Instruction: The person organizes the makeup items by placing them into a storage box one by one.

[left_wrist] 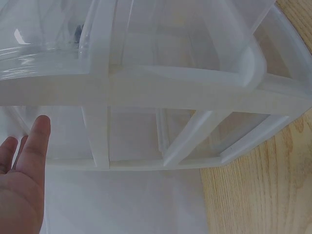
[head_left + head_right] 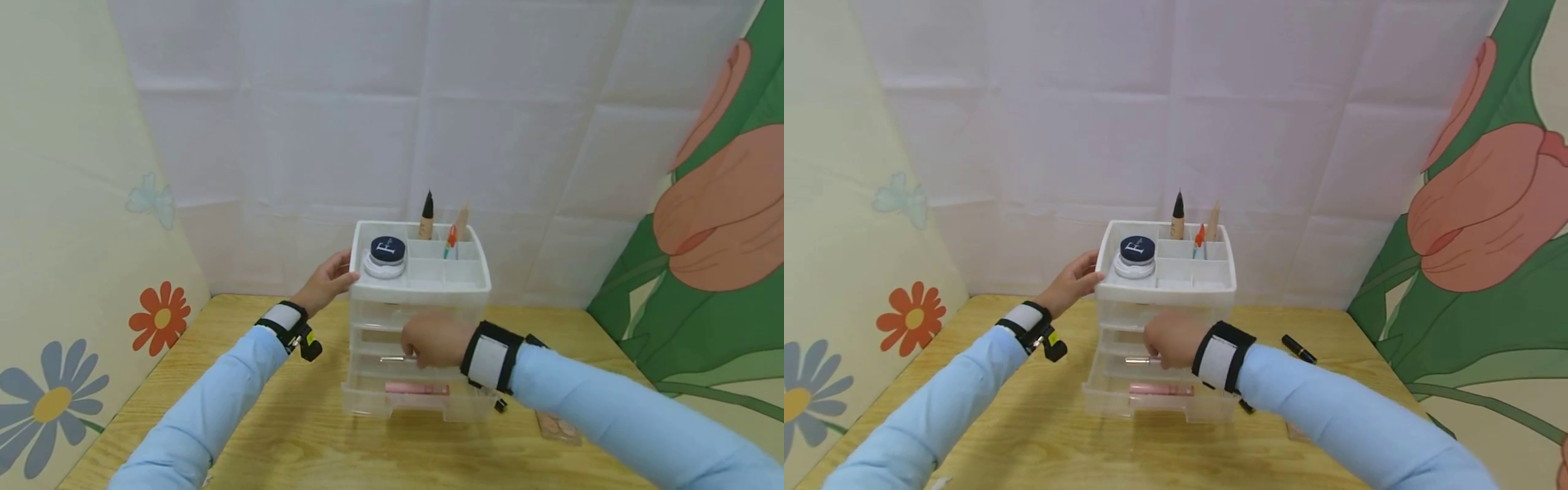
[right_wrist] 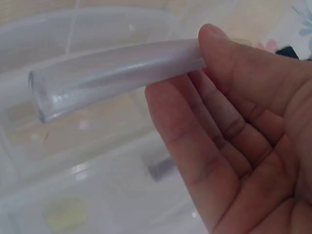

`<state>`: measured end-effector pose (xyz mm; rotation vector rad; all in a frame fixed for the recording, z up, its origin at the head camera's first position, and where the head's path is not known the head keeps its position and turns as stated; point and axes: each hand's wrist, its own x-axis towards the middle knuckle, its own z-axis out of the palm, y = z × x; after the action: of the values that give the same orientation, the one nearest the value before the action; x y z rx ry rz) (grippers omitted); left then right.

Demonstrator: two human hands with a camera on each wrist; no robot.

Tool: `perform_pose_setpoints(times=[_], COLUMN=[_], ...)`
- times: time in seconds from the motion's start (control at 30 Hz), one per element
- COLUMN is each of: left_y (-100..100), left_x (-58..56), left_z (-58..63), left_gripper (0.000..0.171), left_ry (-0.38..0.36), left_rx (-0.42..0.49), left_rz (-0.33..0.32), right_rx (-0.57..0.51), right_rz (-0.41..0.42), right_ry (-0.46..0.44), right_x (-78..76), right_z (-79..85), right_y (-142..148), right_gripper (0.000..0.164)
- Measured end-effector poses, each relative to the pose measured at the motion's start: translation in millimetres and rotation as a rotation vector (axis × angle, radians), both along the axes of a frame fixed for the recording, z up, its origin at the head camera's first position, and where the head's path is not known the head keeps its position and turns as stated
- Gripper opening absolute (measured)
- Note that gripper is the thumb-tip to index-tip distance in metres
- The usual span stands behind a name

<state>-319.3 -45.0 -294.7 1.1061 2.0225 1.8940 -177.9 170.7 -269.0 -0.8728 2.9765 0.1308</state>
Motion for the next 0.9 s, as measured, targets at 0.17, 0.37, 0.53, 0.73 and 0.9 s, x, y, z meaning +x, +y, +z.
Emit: perform_pose_setpoints(times=[0.17,0.37,0.53,0.73,0.9], left_y=[-1,0,1,0,0], left_x=[-0.1,-1.0,-2.9,-1.8,-0.3], left_z=[0.1,-0.4,-0.6,0.6,0.7], left_gripper=[0.061,0.06,0.061,0.06,0.059], left_ry=[0.0,0.0,0.003,0.003,0.005], left_rx=[0.003,0.016,0.013,0.009,0.005], left_rz=[0.005,-0.005,-0.013,-0.005,-0.004], right_rx=[0.003,-0.016,0.007,0.027,0.031], right_rz=[-0.006,0.023,0.031,0.026,0.013], right_ry=[-0.04,-0.061,-0.095,-0.115,-0.104], right_x=[-5.3,-14.0,-15.9,-13.4,-12.1], right_z=[-9.2,-23.6,-27.1,-28.1,-30.2], right_y=[-11,-10,-11,-13,-13], right_gripper=[0.02,0.023,0.023,0.024,0.025])
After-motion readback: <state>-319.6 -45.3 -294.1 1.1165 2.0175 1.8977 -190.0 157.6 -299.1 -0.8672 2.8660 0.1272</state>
